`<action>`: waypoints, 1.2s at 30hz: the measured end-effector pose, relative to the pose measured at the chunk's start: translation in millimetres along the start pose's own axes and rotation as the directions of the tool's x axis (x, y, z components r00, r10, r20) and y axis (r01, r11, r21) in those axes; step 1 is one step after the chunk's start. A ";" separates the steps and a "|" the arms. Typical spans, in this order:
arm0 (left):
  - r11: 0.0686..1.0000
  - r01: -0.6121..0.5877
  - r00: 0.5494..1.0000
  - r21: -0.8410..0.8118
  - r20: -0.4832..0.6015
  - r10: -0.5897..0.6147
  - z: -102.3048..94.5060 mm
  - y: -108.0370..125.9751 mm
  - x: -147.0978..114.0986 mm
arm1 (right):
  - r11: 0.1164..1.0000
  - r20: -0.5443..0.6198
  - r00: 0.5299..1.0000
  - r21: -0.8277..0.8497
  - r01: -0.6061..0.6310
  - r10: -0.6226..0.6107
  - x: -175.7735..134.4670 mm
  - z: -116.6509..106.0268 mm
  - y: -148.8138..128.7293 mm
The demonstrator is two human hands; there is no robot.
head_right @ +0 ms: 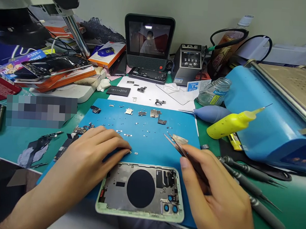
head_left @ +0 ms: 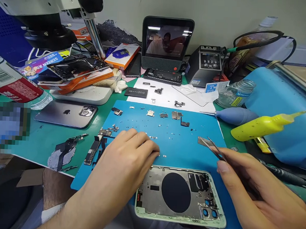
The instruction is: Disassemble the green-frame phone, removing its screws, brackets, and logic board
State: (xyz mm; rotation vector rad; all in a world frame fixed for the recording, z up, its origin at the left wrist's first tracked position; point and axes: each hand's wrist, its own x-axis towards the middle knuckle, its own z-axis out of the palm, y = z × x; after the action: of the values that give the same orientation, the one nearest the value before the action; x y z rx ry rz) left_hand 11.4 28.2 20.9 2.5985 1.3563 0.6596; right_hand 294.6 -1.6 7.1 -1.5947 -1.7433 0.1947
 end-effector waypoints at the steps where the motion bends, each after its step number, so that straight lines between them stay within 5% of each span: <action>1: 1.000 0.017 1.000 -0.020 -0.002 -0.017 0.6 -0.8 -0.5 | 1.000 0.005 1.000 0.014 -0.021 0.021 0.2 -0.1 -0.3; 10: 0.996 0.054 0.989 -0.064 -0.132 -0.062 -11.1 5.1 -22.5 | 0.999 -0.080 0.996 0.014 0.031 -0.030 3.1 -2.6 -0.5; 16: 0.979 -0.196 0.975 0.058 -0.098 0.201 -0.6 14.7 -43.5 | 0.994 -0.097 0.993 0.098 -0.054 0.063 2.6 -2.8 -4.4; 24: 0.969 -0.243 0.969 0.050 0.041 0.242 20.6 31.4 -33.6 | 0.973 -0.041 0.989 0.186 -0.135 0.145 2.6 -4.1 -4.6; 31: 0.984 -0.178 0.983 -0.004 0.052 0.177 15.8 38.9 -25.2 | 0.973 -0.160 0.986 0.232 -0.015 0.053 3.5 -3.5 -1.0; 36: 0.982 -0.176 0.984 -0.072 -0.013 0.175 21.4 51.1 -8.2 | 0.912 -0.211 0.963 0.404 -0.072 0.170 4.6 -5.8 -0.6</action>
State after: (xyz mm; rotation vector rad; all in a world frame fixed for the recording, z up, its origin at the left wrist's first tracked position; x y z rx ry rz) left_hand 54.9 -6.6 15.2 2.6795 1.0911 0.7288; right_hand 297.9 0.3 13.5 -1.3651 -1.3184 0.3713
